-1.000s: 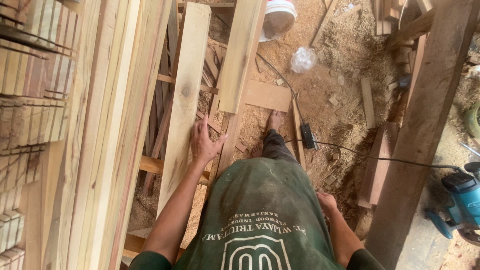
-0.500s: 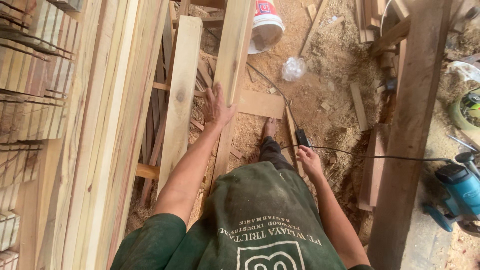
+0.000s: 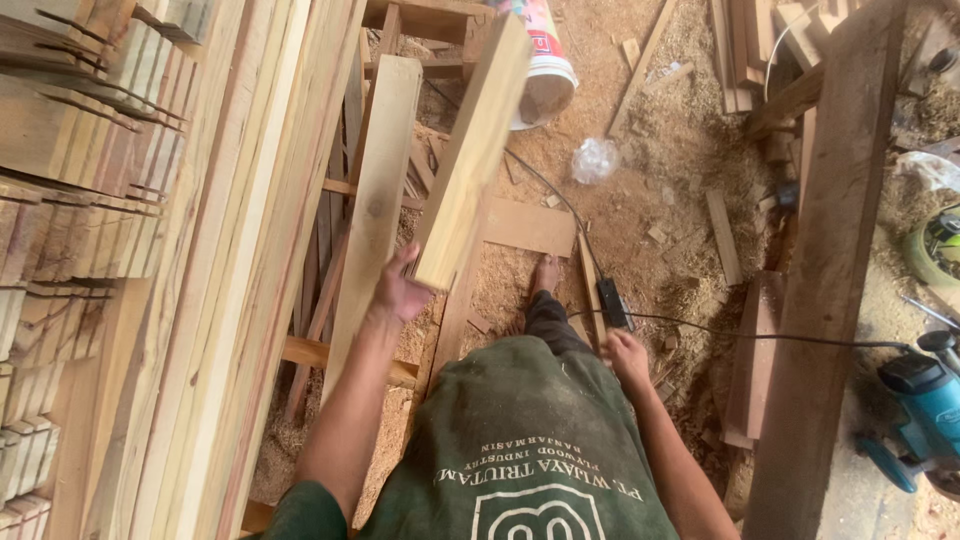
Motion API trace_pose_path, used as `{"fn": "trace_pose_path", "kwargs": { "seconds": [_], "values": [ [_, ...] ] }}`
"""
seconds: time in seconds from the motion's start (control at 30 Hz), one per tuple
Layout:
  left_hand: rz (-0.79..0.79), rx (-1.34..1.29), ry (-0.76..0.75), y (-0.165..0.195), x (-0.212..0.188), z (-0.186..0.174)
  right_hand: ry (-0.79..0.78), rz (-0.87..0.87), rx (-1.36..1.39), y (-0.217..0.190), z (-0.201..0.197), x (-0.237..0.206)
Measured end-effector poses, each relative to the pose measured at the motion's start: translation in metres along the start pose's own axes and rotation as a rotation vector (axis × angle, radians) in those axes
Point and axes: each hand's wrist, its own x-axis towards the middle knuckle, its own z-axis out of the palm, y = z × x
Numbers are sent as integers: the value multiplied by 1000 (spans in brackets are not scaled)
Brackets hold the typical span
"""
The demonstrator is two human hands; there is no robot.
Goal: The person uses a hammer to drive nails into wooden planks, assembling a wooden frame. They repeatedly pick up planks, align them, and hammer nails to secure the joints.
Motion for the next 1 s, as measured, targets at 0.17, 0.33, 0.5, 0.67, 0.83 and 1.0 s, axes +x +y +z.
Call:
{"fn": "trace_pose_path", "kwargs": {
  "seconds": [0.17,0.33,0.5,0.67,0.83,1.0],
  "values": [
    [-21,-466,-325,-76,-45,-23,-252,-205,343,-96,35,-16],
    [-212,-616,-397,-107,-80,-13,-577,-535,550,-190,67,-57],
    [-116,-536,-504,-105,-90,-10,-435,-678,566,-223,82,-89],
    [-148,-480,-517,-84,-92,-8,-440,-691,557,-236,80,-113],
    [12,-19,-430,-27,-97,24,-407,-268,769,-283,87,-133],
    [88,148,-426,25,-100,61,-824,-491,927,-331,102,-143]
  ]
}}
